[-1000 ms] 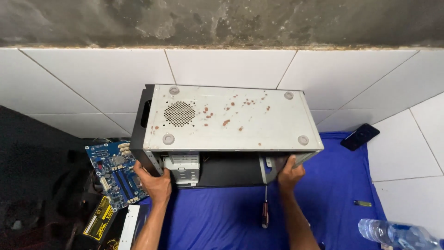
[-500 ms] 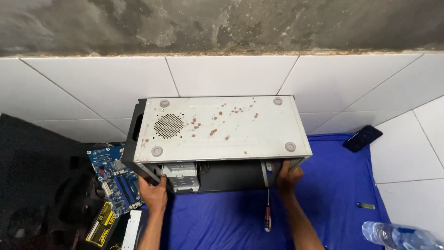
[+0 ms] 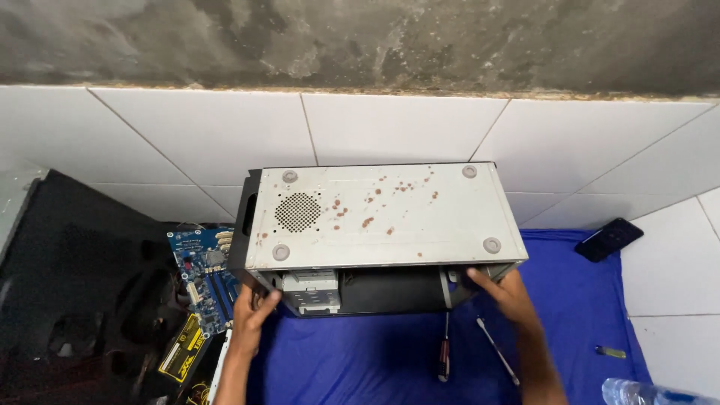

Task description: Removing a motherboard from a computer case and cleaning its components using a brush and cotton swab.

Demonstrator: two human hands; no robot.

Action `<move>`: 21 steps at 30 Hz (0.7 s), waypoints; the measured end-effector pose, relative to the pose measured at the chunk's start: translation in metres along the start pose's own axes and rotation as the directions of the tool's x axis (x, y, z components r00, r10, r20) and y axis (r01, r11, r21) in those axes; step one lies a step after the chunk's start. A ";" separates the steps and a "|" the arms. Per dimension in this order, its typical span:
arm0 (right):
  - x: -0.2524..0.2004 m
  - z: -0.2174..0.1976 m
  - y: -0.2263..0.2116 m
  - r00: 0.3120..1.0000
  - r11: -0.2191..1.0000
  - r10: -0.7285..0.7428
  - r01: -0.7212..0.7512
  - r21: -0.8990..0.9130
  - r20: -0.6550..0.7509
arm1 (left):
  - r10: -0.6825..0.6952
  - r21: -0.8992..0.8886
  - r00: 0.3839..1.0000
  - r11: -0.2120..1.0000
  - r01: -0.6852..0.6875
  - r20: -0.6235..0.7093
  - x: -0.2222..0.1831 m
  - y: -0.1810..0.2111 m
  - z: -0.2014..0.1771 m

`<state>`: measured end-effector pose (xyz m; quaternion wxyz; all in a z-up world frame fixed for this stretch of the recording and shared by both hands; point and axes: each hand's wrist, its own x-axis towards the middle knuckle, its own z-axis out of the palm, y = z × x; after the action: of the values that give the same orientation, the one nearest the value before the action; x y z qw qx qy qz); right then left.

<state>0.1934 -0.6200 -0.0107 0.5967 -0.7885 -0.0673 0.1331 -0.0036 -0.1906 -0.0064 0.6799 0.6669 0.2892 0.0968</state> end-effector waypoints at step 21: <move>0.028 -0.036 0.002 0.984 0.832 0.134 -0.047 0.553 -0.118 | 0.217 -0.323 0.959 0.935 -0.150 0.185 0.022 0.124 0.013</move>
<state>0.2307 -0.6467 -0.0076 0.7936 -0.5949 0.0565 0.1144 0.0531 -0.1791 0.1066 0.7902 0.5843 0.1308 0.1302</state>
